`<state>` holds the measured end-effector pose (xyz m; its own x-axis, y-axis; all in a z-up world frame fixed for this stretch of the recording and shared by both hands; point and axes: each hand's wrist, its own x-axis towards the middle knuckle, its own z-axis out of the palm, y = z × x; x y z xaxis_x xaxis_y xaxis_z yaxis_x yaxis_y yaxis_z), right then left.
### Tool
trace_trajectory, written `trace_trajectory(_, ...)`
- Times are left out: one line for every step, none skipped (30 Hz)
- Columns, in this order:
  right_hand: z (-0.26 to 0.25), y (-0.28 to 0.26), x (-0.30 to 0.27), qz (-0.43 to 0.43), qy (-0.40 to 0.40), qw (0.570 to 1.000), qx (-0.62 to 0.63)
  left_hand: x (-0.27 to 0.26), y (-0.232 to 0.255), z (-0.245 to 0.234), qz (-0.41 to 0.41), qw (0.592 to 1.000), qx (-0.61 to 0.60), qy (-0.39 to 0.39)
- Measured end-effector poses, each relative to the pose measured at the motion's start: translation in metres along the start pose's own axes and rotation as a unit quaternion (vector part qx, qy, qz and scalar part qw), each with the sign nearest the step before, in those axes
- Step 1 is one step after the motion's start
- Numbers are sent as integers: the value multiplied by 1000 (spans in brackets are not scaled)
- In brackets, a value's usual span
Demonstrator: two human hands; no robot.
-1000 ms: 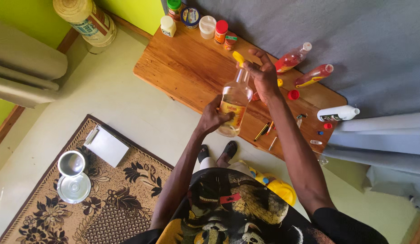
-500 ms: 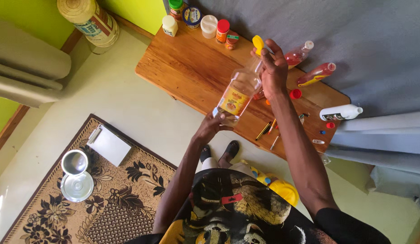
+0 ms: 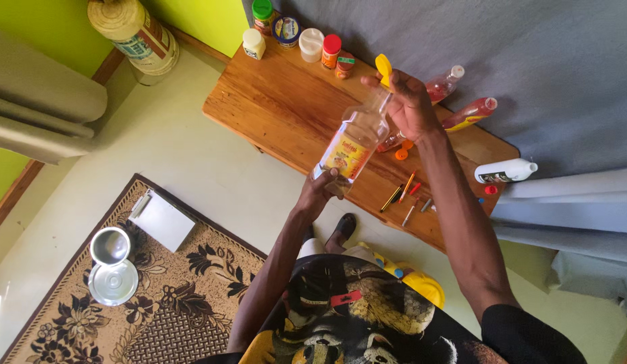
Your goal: The person picks up various plastic bottles and containers from a wooden table, screws on their caps, and places them in a row. The person handles a white bottle, a clear bottle with yellow liquid, a red bottle, and a small orange bottle, securing each lid before arranging them.
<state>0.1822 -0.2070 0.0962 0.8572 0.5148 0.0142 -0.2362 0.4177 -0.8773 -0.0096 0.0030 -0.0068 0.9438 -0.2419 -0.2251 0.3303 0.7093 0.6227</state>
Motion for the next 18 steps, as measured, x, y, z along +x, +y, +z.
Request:
trace_trajectory(1, 0, 2, -17, -20, 1000, 5, 1, -2, 0, -16, 999, -32, 10)
trace_trajectory(1, 1, 4, -15, -31, 999, 19, 1, -5, 0, -32, 997, -64, 19)
trace_trajectory(2, 3, 3, -14, -41, 998, 34, -1, -7, -1, -49, 994, -95, 29)
trace_trajectory(2, 5, 4, -12, -50, 997, 49, 0, -9, -1, -36, 997, -50, 41)
trace_trajectory(1, 6, 5, -21, -50, 998, 42, 0, -11, -1, -23, 998, -6, 53)
trace_trajectory(0, 6, 5, -30, -49, 998, 35, 1, -12, -1, -9, 997, 37, 64)
trace_trajectory(-1, 6, 4, -38, -47, 998, 29, -2, -13, -1, -11, 998, 26, 63)
trace_trajectory(-1, 6, 2, -25, -55, 998, 34, -4, -13, -1, -12, 998, 15, 61)
trace_trajectory(-3, 5, 1, -11, -62, 997, 40, -6, -14, 0, -13, 998, 3, 60)
trace_trajectory(-5, 4, -1, 2, -70, 997, 45, -9, -14, 2, -43, 997, -51, 35)
trace_trajectory(-4, 3, 1, -2, -85, 995, 50, -11, -10, 4, -70, 992, -101, 6)
trace_trajectory(-3, 2, 4, -7, -99, 994, 55, -11, -5, 6, -97, 984, -151, -22)
trace_trajectory(-4, 1, 4, -10, -112, 992, 60, -12, -2, 10, -84, 990, -117, 3)
trace_trajectory(-4, 3, 4, -2, -85, 995, 53, -14, 1, 14, -70, 994, -83, 29)
trace_trajectory(-3, 5, 3, 5, -56, 997, 46, -15, 4, 17, -57, 996, -48, 52)
trace_trajectory(-4, 8, 2, 11, -26, 999, 39, -15, 8, 20, -28, 996, 17, 78)
trace_trajectory(-4, 12, 1, 3, -3, 999, 45, -14, 12, 22, 3, 991, 82, 105)
trace_trajectory(-3, 17, 0, -5, 19, 998, 51, -13, 16, 24, 34, 980, 146, 130)
